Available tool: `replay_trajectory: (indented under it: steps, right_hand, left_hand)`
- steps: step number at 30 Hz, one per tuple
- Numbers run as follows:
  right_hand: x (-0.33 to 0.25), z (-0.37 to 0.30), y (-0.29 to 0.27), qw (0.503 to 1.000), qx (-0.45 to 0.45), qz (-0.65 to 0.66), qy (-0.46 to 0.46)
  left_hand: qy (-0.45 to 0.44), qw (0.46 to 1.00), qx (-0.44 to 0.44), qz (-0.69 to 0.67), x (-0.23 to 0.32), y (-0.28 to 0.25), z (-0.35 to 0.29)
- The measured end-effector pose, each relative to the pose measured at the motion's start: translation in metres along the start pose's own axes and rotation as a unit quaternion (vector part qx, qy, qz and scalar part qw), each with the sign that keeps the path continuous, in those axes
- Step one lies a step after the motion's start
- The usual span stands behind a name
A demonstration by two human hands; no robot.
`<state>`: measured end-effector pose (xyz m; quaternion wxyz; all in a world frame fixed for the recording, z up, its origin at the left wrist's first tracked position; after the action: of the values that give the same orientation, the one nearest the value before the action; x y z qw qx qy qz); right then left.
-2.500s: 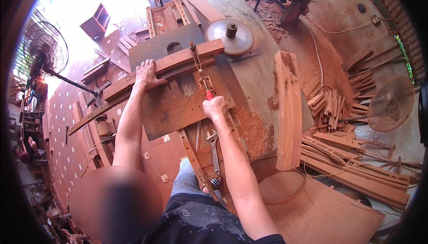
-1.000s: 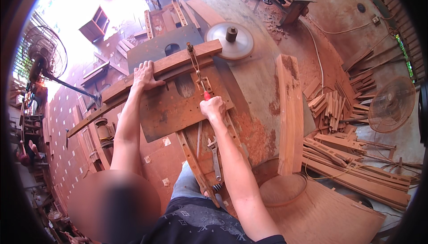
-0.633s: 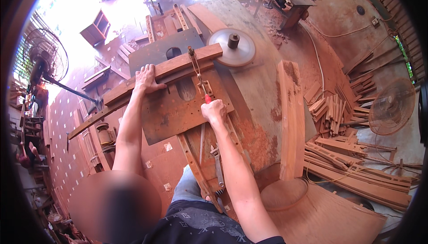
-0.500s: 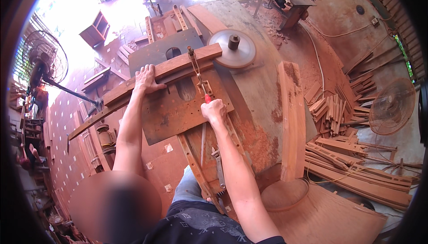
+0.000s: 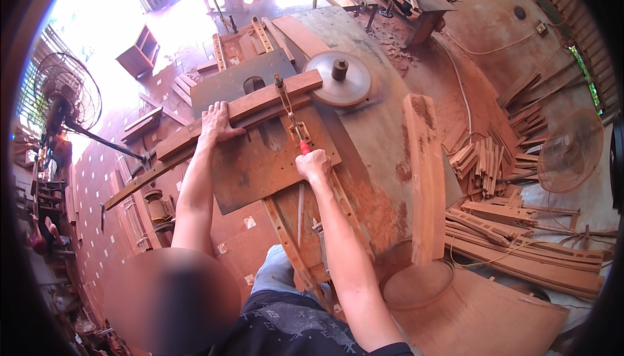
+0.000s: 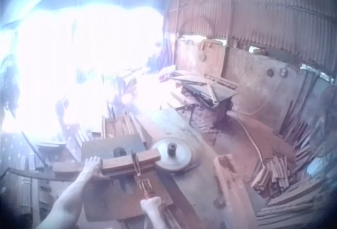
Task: The person uses a spindle moulder to shape the edges of wooden planks. They guide each plank through the spinning cutter with both hands, occasionally lifting and inspecting the shaped edge before continuing.
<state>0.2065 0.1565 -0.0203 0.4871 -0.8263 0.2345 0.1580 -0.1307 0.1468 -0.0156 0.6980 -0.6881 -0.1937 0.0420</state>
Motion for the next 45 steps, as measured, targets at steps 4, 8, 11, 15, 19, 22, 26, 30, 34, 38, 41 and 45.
replay_trajectory:
  steps: [4,8,11,15,19,22,26,30,34,38,41,45]
  right_hand:
    - [0.032,-0.017,0.002,1.000,0.007,-0.013,-0.007]
    - [0.070,-0.045,-0.001,1.000,0.013,-0.015,-0.001]
    - [0.095,-0.066,-0.002,1.000,0.026,0.003,-0.014]
    - [0.119,-0.106,-0.015,0.944,0.260,0.081,-0.185]
    - [0.135,-0.139,-0.029,0.896,0.300,0.143,-0.294]
    - [0.123,-0.171,-0.061,0.949,0.214,0.064,-0.223]
    - [0.130,-0.179,-0.069,0.954,0.208,0.065,-0.204]
    - [0.132,-0.176,-0.066,0.955,0.200,0.071,-0.205]
    - [0.129,-0.177,-0.066,0.953,0.211,0.074,-0.205]
    - [0.127,-0.177,-0.064,0.958,0.198,0.087,-0.189]
    - [0.127,-0.176,-0.064,0.963,0.183,0.094,-0.172]
    - [0.127,-0.175,-0.064,0.963,0.176,0.090,-0.185]
  left_hand:
    - [0.005,1.000,-0.002,-0.011,0.017,0.003,-0.029]
    - [0.014,1.000,0.006,-0.012,0.039,0.008,-0.072]
    - [0.017,1.000,0.009,-0.012,0.054,0.009,-0.103]
    - [0.020,1.000,-0.012,-0.016,0.065,0.015,-0.133]
    - [0.073,0.993,-0.039,-0.087,0.076,0.014,-0.142]
    - [0.162,0.978,-0.014,-0.130,0.090,0.020,-0.143]
    - [0.217,0.968,-0.024,-0.127,0.102,0.007,-0.149]
    - [0.204,0.969,-0.070,-0.118,0.071,-0.009,-0.154]
    - [0.160,0.976,-0.137,-0.059,0.025,-0.040,-0.158]
    - [0.072,0.981,-0.181,0.006,-0.053,-0.058,-0.160]
    - [0.011,0.988,-0.154,0.026,-0.110,-0.079,-0.154]
    - [-0.060,0.996,0.063,0.000,-0.159,-0.153,-0.170]
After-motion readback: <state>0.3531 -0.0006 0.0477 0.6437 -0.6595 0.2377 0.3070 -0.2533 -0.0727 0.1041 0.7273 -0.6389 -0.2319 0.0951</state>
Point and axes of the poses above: each hand's wrist, its own z-axis towards the middle knuckle, its own y-axis out of the palm, x = y × z, the point moved 3 cm from there along z, towards the middle knuckle, and after that the axes turned 10 degrees about -z, right-handed, at the moved point
